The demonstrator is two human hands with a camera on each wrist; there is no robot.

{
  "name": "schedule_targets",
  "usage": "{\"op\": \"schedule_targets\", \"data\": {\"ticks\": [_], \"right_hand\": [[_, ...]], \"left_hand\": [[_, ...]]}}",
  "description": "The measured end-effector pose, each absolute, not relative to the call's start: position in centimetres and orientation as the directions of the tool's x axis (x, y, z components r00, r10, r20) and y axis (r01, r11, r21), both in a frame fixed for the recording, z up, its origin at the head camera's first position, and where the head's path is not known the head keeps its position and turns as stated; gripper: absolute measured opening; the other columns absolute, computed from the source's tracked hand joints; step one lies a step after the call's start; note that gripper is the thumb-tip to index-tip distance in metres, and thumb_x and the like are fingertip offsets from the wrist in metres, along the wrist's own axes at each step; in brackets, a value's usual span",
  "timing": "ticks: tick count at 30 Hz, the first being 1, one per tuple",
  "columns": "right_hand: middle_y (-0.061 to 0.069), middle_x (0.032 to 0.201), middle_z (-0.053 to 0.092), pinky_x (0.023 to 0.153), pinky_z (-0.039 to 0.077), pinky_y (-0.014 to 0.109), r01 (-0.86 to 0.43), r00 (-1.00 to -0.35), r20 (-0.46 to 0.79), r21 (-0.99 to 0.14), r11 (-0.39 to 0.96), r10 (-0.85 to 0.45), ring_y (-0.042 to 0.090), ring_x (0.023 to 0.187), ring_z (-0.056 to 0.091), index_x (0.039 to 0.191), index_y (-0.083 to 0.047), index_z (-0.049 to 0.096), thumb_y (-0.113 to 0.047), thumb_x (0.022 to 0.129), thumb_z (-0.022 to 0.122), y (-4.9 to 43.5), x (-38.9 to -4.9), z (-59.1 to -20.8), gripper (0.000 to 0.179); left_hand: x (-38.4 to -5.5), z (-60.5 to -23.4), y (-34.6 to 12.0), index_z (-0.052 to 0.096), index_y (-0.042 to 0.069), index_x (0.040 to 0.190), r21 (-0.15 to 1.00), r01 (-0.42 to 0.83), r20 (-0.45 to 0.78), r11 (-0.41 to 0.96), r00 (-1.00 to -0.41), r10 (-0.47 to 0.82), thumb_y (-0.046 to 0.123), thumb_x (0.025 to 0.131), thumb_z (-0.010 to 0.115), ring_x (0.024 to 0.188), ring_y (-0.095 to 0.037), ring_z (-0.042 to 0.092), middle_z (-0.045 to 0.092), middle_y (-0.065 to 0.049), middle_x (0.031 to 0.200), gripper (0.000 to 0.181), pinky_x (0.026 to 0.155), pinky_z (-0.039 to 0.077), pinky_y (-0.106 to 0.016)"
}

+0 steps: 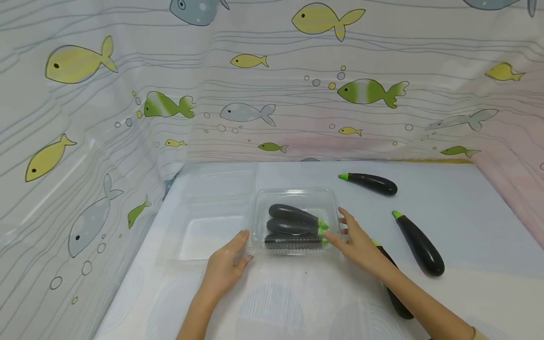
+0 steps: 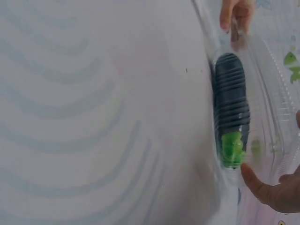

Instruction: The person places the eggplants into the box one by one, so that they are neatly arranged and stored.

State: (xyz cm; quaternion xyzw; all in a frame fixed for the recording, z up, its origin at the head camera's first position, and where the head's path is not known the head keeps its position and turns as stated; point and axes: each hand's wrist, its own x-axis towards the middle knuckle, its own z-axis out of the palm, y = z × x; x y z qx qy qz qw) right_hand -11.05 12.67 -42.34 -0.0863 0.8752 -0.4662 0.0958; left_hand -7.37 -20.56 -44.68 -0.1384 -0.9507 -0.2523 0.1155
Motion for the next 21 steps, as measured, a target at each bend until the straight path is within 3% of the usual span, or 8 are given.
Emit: {"op": "schedule_targets", "data": {"ticks": [7, 11, 16, 21], "right_hand": [[0.030, 0.134, 0.043, 0.085, 0.049, 0.054, -0.066, -0.971, -0.060, -0.861, 0.504, -0.230, 0.046, 0.119, 0.047, 0.148, -0.013, 0.009, -0.035, 0.094, 0.062, 12.9, -11.0, -42.3, 0.079], [0.025, 0.124, 0.044, 0.087, 0.046, 0.049, 0.034, -0.976, -0.122, -0.903, 0.427, -0.181, 0.042, 0.118, 0.045, 0.147, -0.010, 0.007, -0.026, 0.094, 0.063, 13.3, -11.2, -41.6, 0.079], [0.018, 0.118, 0.040, 0.087, 0.042, 0.039, 0.218, -0.955, -0.270, -0.920, 0.326, -0.123, 0.032, 0.113, 0.043, 0.149, -0.001, 0.003, -0.026, 0.090, 0.067, 13.9, -11.2, -40.3, 0.090], [0.018, 0.120, 0.038, 0.093, 0.041, 0.044, 0.246, -0.945, -0.294, -0.927, 0.283, -0.144, 0.031, 0.112, 0.041, 0.151, 0.000, 0.002, -0.023, 0.091, 0.064, 14.6, -10.9, -39.5, 0.089]], "left_hand": [[-7.6, -44.9, -20.2, 0.054, 0.000, 0.135, 0.435, 0.337, 0.291, 0.835, -0.930, 0.224, 0.013, 0.077, 0.080, 0.123, -0.028, 0.052, 0.052, -0.015, 0.137, 0.065, 0.099, 0.043, -0.040], [-7.6, -45.0, -20.0, 0.054, 0.000, 0.135, 0.424, 0.343, 0.297, 0.838, -0.927, 0.230, 0.013, 0.076, 0.081, 0.123, -0.028, 0.053, 0.053, -0.014, 0.137, 0.066, 0.099, 0.044, -0.041], [-7.7, -45.1, -19.7, 0.055, -0.001, 0.133, 0.409, 0.369, 0.317, 0.834, -0.915, 0.250, 0.010, 0.073, 0.082, 0.121, -0.028, 0.055, 0.054, -0.016, 0.135, 0.066, 0.097, 0.045, -0.041], [-7.9, -45.1, -19.2, 0.055, -0.001, 0.133, 0.413, 0.381, 0.321, 0.827, -0.911, 0.260, 0.005, 0.072, 0.083, 0.121, -0.028, 0.055, 0.055, -0.016, 0.135, 0.067, 0.097, 0.045, -0.040]]}}
